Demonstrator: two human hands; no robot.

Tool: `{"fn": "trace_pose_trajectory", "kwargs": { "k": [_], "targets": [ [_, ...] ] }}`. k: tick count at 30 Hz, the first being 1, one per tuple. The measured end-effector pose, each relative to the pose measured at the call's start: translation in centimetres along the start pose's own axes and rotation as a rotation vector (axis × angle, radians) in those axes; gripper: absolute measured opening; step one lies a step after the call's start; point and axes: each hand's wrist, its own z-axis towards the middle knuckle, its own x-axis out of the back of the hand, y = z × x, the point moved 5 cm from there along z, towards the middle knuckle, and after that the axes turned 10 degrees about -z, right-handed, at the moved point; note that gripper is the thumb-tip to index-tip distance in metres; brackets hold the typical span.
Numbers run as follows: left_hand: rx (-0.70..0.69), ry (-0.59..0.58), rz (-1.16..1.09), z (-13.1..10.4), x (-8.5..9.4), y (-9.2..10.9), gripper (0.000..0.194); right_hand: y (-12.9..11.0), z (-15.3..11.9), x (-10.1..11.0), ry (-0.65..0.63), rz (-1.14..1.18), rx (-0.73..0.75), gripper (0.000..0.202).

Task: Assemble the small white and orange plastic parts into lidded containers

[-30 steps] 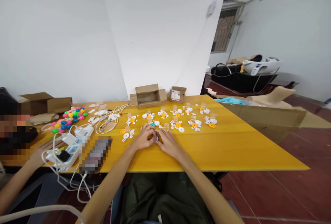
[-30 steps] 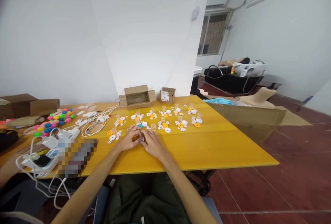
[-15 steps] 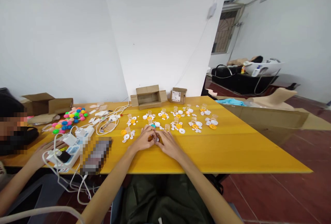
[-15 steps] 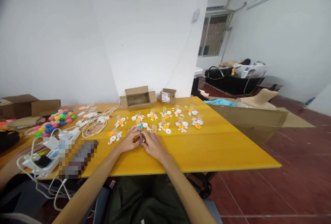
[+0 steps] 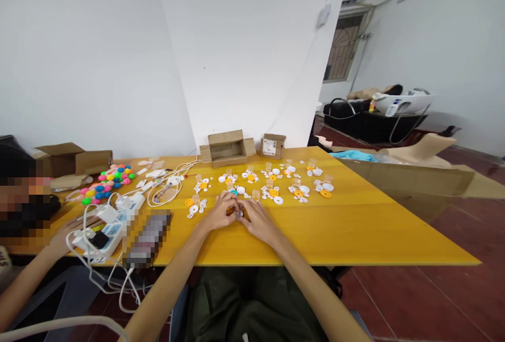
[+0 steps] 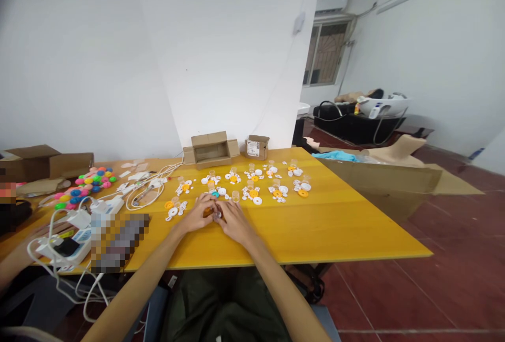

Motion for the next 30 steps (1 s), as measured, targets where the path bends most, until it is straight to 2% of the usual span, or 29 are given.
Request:
{"fn": "trace_pose_trajectory", "kwargs": {
  "k": [8, 20, 30],
  "targets": [
    [0.01, -0.007, 0.006, -0.18, -0.07, -0.36, 0.009, 0.44, -0.1, -0.47, 0.029, -0.001, 0.018, 0.033],
    [-0.003, -0.002, -0.04, 0.09, -0.08, -0.38, 0.015, 0.33, 0.0, -0.3, -0.009, 0.051, 0.002, 0.036],
    [0.007, 0.022, -0.021, 0.05, 0.02, -0.55, 0.013, 0.32, -0.12, -0.15, 0.007, 0.013, 0.014, 0.037]
  ]
}}
